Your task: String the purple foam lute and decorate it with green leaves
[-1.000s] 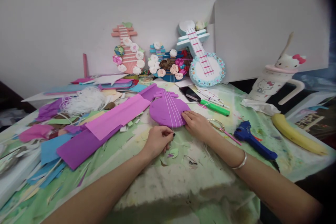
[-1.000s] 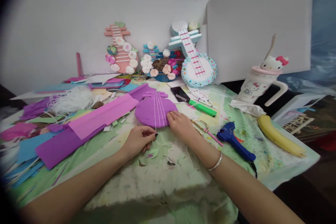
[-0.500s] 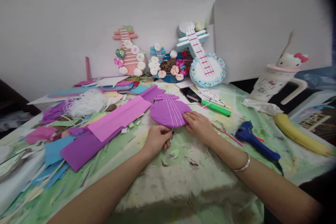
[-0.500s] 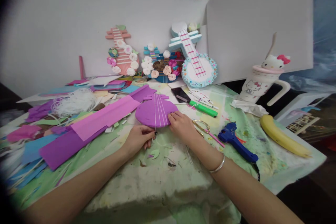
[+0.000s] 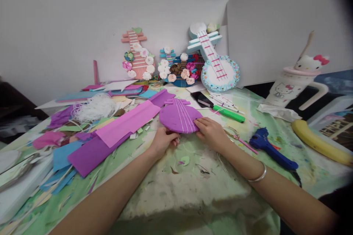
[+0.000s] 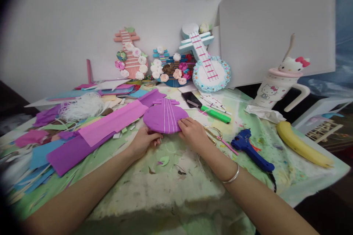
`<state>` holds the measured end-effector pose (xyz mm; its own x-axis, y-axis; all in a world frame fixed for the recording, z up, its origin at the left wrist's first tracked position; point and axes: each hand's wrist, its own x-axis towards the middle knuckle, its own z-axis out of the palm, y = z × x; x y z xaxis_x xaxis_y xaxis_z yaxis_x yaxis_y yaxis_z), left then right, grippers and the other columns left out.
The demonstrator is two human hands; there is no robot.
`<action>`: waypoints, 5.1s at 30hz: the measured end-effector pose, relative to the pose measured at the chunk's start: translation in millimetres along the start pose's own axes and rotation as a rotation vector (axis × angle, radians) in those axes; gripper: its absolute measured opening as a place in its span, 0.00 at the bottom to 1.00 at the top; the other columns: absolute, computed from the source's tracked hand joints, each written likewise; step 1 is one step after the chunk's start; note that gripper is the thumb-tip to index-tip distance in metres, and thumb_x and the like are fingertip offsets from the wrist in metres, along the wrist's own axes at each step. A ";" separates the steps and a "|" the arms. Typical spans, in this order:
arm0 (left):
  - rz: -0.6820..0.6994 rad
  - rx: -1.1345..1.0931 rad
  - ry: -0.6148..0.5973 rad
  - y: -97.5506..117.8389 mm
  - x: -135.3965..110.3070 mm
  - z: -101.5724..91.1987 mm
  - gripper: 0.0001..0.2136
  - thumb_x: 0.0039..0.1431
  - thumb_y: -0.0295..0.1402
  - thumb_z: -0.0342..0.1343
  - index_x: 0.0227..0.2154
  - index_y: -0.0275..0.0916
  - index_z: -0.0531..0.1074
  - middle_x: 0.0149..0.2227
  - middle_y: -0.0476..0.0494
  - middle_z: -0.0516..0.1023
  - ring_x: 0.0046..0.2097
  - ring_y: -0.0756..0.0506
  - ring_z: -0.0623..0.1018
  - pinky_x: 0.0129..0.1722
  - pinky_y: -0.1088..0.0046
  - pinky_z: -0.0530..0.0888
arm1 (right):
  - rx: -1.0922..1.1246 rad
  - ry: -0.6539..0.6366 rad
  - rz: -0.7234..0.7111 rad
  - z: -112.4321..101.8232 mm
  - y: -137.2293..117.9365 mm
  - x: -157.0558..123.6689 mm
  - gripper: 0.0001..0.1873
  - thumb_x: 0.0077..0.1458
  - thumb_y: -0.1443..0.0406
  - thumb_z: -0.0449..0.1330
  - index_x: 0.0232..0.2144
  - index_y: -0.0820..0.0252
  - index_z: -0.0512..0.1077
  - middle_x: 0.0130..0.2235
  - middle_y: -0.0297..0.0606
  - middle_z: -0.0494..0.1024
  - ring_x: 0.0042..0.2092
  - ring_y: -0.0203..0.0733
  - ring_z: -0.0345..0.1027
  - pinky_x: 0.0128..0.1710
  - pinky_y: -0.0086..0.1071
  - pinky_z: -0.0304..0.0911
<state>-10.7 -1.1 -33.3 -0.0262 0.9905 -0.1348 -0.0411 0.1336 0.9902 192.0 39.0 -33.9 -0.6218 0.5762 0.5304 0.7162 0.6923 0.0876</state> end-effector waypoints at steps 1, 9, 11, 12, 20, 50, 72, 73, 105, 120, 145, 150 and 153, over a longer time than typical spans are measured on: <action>0.003 -0.006 -0.004 -0.7 1.1 -0.4 0.04 0.43 0.23 0.58 0.18 0.29 0.71 0.15 0.46 0.72 0.16 0.55 0.69 0.16 0.83 0.64 | 0.010 -0.002 -0.003 0.5 0.3 0.0 0.16 0.52 0.70 0.57 0.45 0.68 0.72 0.45 0.50 0.77 0.47 0.51 0.69 0.47 0.41 0.66; -0.023 0.066 -0.050 -1.9 2.9 -2.0 0.09 0.48 0.27 0.57 0.15 0.31 0.68 0.12 0.47 0.69 0.13 0.55 0.66 0.12 0.83 0.60 | 0.210 0.040 0.041 8.2 6.9 -0.5 0.18 0.47 0.72 0.58 0.44 0.66 0.74 0.44 0.49 0.77 0.48 0.51 0.65 0.48 0.45 0.65; -0.056 0.103 -0.043 -1.7 2.7 -2.9 0.11 0.49 0.28 0.56 0.14 0.32 0.67 0.11 0.48 0.67 0.11 0.55 0.64 0.10 0.83 0.57 | 0.245 0.071 0.049 9.9 9.1 -1.0 0.19 0.47 0.72 0.59 0.44 0.65 0.75 0.44 0.48 0.77 0.48 0.52 0.63 0.48 0.46 0.64; -0.066 0.113 -0.037 -1.5 2.8 -3.3 0.12 0.49 0.28 0.56 0.14 0.32 0.67 0.10 0.48 0.66 0.11 0.55 0.63 0.09 0.83 0.56 | 0.255 0.079 0.047 10.4 9.9 -1.3 0.19 0.47 0.72 0.59 0.44 0.65 0.75 0.44 0.48 0.77 0.47 0.51 0.63 0.48 0.46 0.64; -0.073 -0.190 0.002 6.3 3.5 -1.5 0.04 0.42 0.20 0.59 0.25 0.28 0.73 0.25 0.41 0.78 0.24 0.51 0.76 0.25 0.80 0.74 | 0.280 0.070 0.044 9.1 10.0 -1.5 0.18 0.48 0.71 0.59 0.44 0.65 0.75 0.44 0.46 0.78 0.45 0.49 0.62 0.46 0.42 0.65; -0.136 -0.481 -0.037 8.3 6.9 -12.5 0.14 0.50 0.19 0.57 0.42 0.33 0.70 0.38 0.39 0.79 0.37 0.46 0.80 0.44 0.64 0.78 | 0.450 0.080 0.120 -4.6 7.8 -0.7 0.23 0.45 0.73 0.55 0.46 0.62 0.73 0.49 0.47 0.73 0.51 0.51 0.63 0.51 0.48 0.60; 0.116 -0.451 -0.226 7.0 -3.1 -13.2 0.24 0.40 0.23 0.68 0.43 0.31 0.72 0.48 0.32 0.76 0.48 0.39 0.76 0.54 0.57 0.68 | 1.227 0.190 0.522 12.0 26.0 0.4 0.15 0.49 0.62 0.57 0.41 0.57 0.61 0.27 0.31 0.74 0.27 0.40 0.71 0.28 0.36 0.69; 0.115 -0.456 -0.217 7.7 -3.4 -13.0 0.24 0.39 0.23 0.68 0.43 0.31 0.71 0.48 0.32 0.76 0.49 0.38 0.76 0.54 0.57 0.67 | 1.226 0.191 0.527 12.3 26.1 0.3 0.15 0.49 0.62 0.57 0.41 0.57 0.61 0.27 0.31 0.74 0.28 0.40 0.71 0.29 0.36 0.69; 0.046 -0.409 -0.221 -0.9 6.2 -13.5 0.14 0.35 0.20 0.67 0.30 0.30 0.76 0.33 0.41 0.80 0.38 0.45 0.78 0.45 0.65 0.72 | 1.601 0.232 0.670 -5.4 14.4 6.7 0.27 0.41 0.58 0.68 0.42 0.57 0.63 0.28 0.30 0.77 0.26 0.37 0.72 0.31 0.36 0.70; 0.024 -0.397 -0.206 -2.0 6.7 -11.7 0.13 0.36 0.26 0.70 0.27 0.31 0.75 0.28 0.44 0.78 0.31 0.50 0.77 0.38 0.72 0.72 | 1.628 0.228 0.659 -5.6 14.2 8.0 0.26 0.41 0.56 0.69 0.40 0.56 0.64 0.28 0.31 0.77 0.27 0.37 0.71 0.32 0.36 0.70; 0.083 -0.471 -0.086 -2.9 9.8 -10.9 0.18 0.31 0.20 0.68 0.31 0.33 0.75 0.31 0.43 0.79 0.35 0.46 0.77 0.40 0.67 0.72 | 1.627 0.172 0.613 -5.1 13.9 7.2 0.25 0.42 0.58 0.68 0.42 0.55 0.65 0.28 0.31 0.76 0.27 0.38 0.70 0.31 0.36 0.68; 0.152 -0.437 -0.066 6.7 1.7 -9.9 0.21 0.33 0.22 0.69 0.35 0.37 0.76 0.39 0.43 0.80 0.43 0.43 0.76 0.47 0.63 0.71 | 1.697 0.118 0.633 -6.7 11.9 8.1 0.27 0.40 0.60 0.69 0.44 0.54 0.65 0.29 0.31 0.76 0.27 0.37 0.70 0.31 0.35 0.68; 0.176 -0.396 -0.092 13.7 -3.1 -10.1 0.17 0.32 0.24 0.70 0.31 0.37 0.77 0.37 0.45 0.80 0.42 0.42 0.76 0.46 0.64 0.72 | 1.755 0.050 0.634 -5.9 10.8 7.9 0.27 0.41 0.61 0.69 0.45 0.55 0.66 0.29 0.32 0.77 0.28 0.36 0.69 0.33 0.34 0.67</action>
<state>-21.2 -2.6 -19.8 0.0212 0.9982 0.0562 -0.4237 -0.0419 0.9048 196.7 48.4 -23.8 -0.3946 0.9055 0.1561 -0.3148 0.0264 -0.9488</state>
